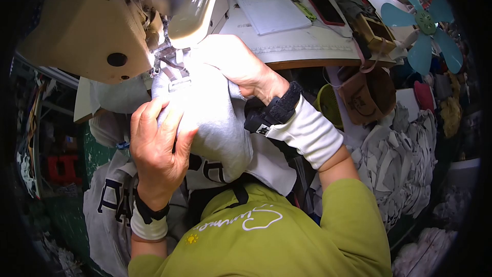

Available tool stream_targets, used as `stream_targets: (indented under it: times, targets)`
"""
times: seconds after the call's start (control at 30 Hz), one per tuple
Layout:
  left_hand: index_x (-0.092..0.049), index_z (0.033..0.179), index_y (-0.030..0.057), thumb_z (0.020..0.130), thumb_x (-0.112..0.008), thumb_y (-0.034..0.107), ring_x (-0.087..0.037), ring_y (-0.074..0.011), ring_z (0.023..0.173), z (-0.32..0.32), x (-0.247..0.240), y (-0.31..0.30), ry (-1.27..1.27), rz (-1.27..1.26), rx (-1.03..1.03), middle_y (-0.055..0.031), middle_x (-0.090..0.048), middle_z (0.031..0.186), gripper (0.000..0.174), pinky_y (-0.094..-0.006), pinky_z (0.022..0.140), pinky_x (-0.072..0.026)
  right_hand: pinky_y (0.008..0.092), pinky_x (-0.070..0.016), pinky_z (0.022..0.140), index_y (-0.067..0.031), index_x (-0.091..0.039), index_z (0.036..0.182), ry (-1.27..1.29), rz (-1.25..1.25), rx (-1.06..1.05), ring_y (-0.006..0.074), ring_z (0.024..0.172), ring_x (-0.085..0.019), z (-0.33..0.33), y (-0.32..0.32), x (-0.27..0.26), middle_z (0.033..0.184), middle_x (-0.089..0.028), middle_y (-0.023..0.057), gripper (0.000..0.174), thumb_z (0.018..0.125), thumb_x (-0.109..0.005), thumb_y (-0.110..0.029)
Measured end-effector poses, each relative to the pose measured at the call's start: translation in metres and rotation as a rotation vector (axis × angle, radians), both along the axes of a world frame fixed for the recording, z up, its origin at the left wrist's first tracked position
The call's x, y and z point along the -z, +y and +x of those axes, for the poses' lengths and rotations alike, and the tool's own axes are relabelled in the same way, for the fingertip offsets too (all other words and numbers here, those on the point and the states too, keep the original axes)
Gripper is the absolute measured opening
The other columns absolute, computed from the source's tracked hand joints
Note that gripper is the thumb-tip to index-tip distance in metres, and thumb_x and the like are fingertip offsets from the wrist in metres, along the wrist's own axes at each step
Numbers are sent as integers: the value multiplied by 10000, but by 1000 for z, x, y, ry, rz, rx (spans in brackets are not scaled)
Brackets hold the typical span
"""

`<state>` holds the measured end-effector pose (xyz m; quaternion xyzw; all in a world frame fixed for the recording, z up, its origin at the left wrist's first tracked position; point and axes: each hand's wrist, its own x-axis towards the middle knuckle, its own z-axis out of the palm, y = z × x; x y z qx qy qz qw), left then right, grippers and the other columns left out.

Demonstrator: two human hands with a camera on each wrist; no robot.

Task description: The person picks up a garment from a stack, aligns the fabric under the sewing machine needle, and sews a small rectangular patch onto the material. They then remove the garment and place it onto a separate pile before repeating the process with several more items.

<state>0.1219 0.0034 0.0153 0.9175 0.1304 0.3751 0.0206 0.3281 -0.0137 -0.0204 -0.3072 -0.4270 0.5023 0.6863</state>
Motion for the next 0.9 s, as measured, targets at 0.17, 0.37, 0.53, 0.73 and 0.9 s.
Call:
stream_targets:
  times: [0.17, 0.37, 0.53, 0.73, 0.9]
  targets:
    - [-609, 970, -36, 672, -720, 143, -523, -330, 900, -2, 0, 1, 10, 3, 6, -167, -543, 971, 365, -391, 784, -465, 226, -497, 681, 28, -604, 933, 0, -8, 13, 94, 762, -587, 0, 0, 1, 849, -619, 54, 151, 856, -565, -96]
    - [-607, 965, -36, 670, -725, 133, -523, -330, 908, -3, 0, 1, 11, -5, 21, -172, -542, 979, 360, -396, 790, -463, 222, -498, 682, 29, -604, 934, 13, 10, 36, 96, 767, -591, -6, -3, -7, 856, -620, 58, 152, 856, -567, -97]
    - [-606, 964, -36, 672, -725, 128, -523, -330, 916, -3, 1, 1, 6, -10, 22, -172, -544, 987, 356, -398, 792, -462, 226, -504, 646, 32, -598, 931, -6, -22, 39, 99, 733, -594, -2, 0, 0, 831, -620, 67, 150, 853, -570, -93]
    - [-613, 969, -25, 671, -725, 125, -521, -335, 921, -4, 2, 1, 18, -20, 9, -170, -544, 1001, 352, -399, 793, -461, 229, -501, 641, 32, -596, 920, 36, -2, 18, 104, 730, -595, -2, 1, 4, 820, -618, 70, 132, 849, -568, -75]
    - [-617, 973, -6, 704, -698, 124, -524, -331, 934, -9, 2, 1, 5, -53, -26, -161, -544, 1017, 310, -427, 819, -446, 236, -492, 637, 33, -601, 902, -143, 62, 115, 109, 721, -591, -5, 1, 1, 832, -620, 72, 120, 833, -578, -62]
